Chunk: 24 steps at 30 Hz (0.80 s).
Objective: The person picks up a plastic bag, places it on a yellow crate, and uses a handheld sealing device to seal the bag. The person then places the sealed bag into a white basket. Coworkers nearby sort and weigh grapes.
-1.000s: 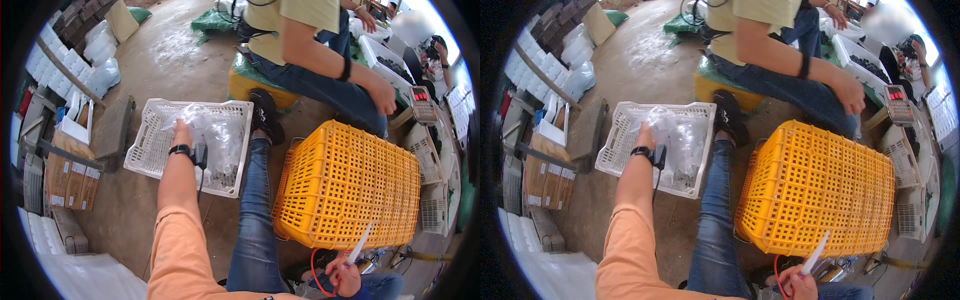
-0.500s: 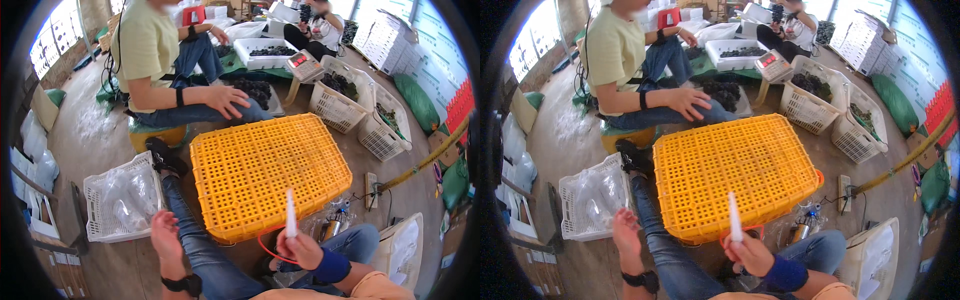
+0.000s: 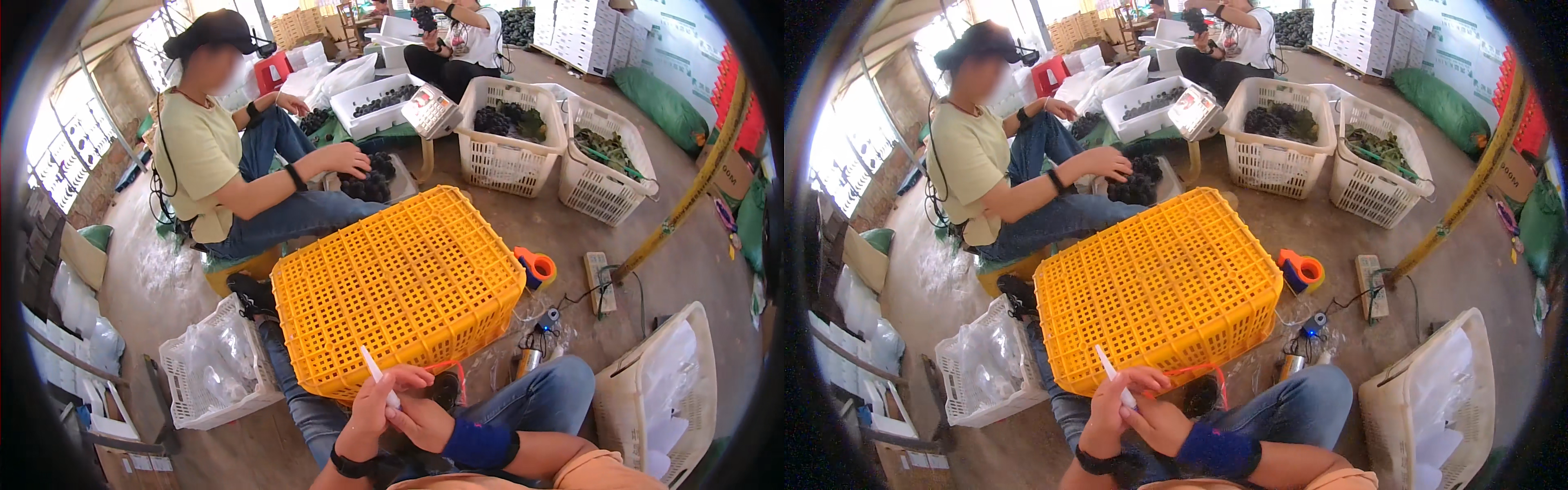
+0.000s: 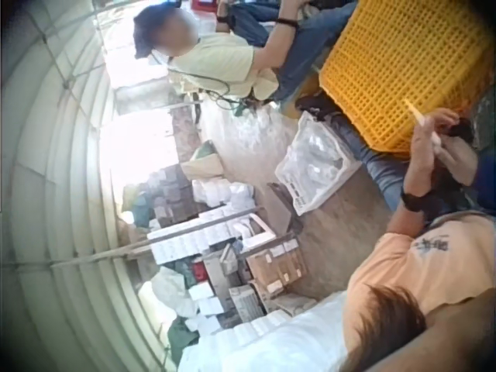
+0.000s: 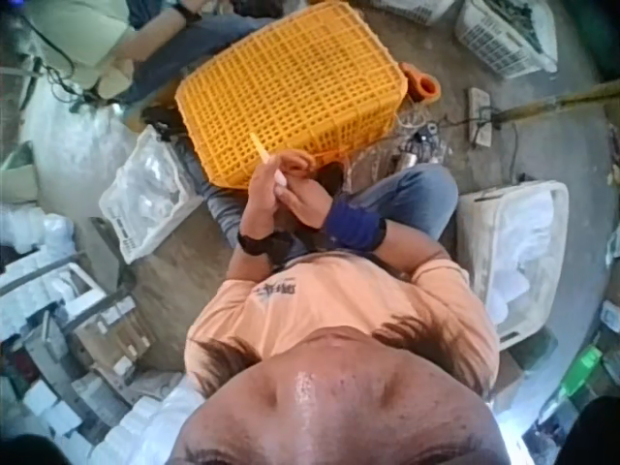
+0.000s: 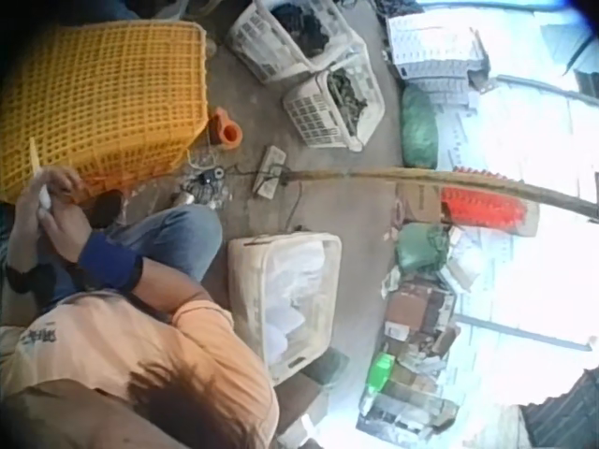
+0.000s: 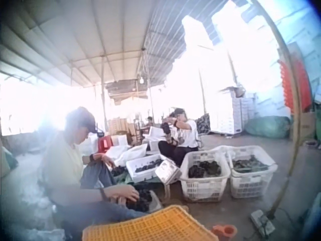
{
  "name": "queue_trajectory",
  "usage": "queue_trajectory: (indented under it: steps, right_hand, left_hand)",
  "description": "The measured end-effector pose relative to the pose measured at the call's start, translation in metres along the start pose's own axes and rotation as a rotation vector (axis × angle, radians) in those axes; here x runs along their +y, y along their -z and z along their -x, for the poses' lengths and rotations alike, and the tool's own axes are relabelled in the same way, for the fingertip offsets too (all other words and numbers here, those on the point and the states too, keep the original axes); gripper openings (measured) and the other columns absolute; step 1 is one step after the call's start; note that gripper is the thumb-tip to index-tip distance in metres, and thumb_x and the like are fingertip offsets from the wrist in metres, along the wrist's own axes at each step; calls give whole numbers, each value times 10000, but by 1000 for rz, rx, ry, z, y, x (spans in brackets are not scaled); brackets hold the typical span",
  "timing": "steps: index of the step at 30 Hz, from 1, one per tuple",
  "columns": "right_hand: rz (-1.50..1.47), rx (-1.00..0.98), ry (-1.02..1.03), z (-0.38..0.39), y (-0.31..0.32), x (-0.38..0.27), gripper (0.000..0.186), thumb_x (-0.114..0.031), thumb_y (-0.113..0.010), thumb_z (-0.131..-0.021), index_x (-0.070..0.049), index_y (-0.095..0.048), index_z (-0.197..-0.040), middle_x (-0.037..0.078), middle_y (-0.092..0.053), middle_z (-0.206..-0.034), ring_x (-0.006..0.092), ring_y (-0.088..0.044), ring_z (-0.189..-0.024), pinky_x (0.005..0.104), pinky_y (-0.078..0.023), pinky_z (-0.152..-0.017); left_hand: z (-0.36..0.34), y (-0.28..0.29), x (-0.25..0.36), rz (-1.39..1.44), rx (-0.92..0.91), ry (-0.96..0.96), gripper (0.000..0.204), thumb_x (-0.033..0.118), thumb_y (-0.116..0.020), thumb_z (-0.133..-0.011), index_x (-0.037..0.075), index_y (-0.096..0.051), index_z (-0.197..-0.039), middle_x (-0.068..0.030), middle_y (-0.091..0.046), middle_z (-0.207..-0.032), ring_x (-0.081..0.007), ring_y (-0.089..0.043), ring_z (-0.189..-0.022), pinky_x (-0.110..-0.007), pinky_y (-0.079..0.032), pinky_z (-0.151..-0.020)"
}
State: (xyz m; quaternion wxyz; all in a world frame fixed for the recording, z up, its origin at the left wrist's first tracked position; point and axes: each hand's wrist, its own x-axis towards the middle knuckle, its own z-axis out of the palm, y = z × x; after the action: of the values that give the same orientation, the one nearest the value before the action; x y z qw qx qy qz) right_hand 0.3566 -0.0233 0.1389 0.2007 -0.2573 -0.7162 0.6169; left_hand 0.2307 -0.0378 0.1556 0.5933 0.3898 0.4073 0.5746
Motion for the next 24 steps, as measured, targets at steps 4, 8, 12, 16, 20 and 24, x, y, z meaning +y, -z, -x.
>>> queue_trajectory:
  steps: [4, 8, 12, 16, 20, 24]
  right_hand:
    - [-66, 78, -11, 7, 1, -5, 375, -301, -400, -949, -33, -433, -1210, 232, -606, -893, 395, -597, -840, 430, -469, -715]
    - [-172, 85, -154, 7, 16, -7, 365, -290, -391, -959, -19, -424, -1202, 157, -595, -812, 310, -605, -713, 375, -462, -636]
    - [-371, 182, -111, 5, 25, -8, 290, -272, -372, -973, -24, -444, -1107, 54, -509, -714, 155, -503, -609, 287, -410, -580]
    - [-511, 179, -90, 8, 24, -6, 237, -260, -358, -980, -44, -452, -1001, 16, -450, -680, 100, -434, -601, 249, -378, -578]
    - [-553, 167, -105, 9, 22, -7, 233, -253, -341, -986, -49, -453, -980, 14, -447, -682, 85, -419, -600, 233, -362, -569]
    - [-589, 166, -176, 6, 22, -7, 236, -249, -330, -991, -50, -458, -996, 14, -444, -679, 73, -402, -588, 220, -341, -545]
  left_hand:
    - [-1, -3, 0, -99, 35, 14, 558, 392, -271, -959, -55, -604, -940, -197, -606, -1004, -261, -559, -972, -359, -411, -883]
    - [-9, 6, -7, 29, 178, 22, 468, 348, -326, -955, -31, -588, -1039, -133, -625, -1002, -211, -560, -988, -344, -409, -880]
    - [-22, 29, 4, -512, 513, -174, 358, 275, -461, -911, -1, -572, -1109, -130, -621, -1017, -234, -553, -1007, -350, -413, -877]
    - [-29, 73, 10, -1461, 739, -276, 414, 290, -565, -850, 54, -540, -1190, -161, -520, -1182, -332, -443, -1155, -419, -360, -948]
    - [-26, 111, -17, -1732, 817, -101, 558, 412, -569, -830, 149, -457, -1308, -152, -365, -1368, -373, -255, -1309, -539, -229, -1034]
    - [-30, 113, -30, -1719, 772, 149, 580, 480, -532, -834, 192, -444, -1329, -109, -331, -1422, -323, -198, -1358, -589, -170, -1053]
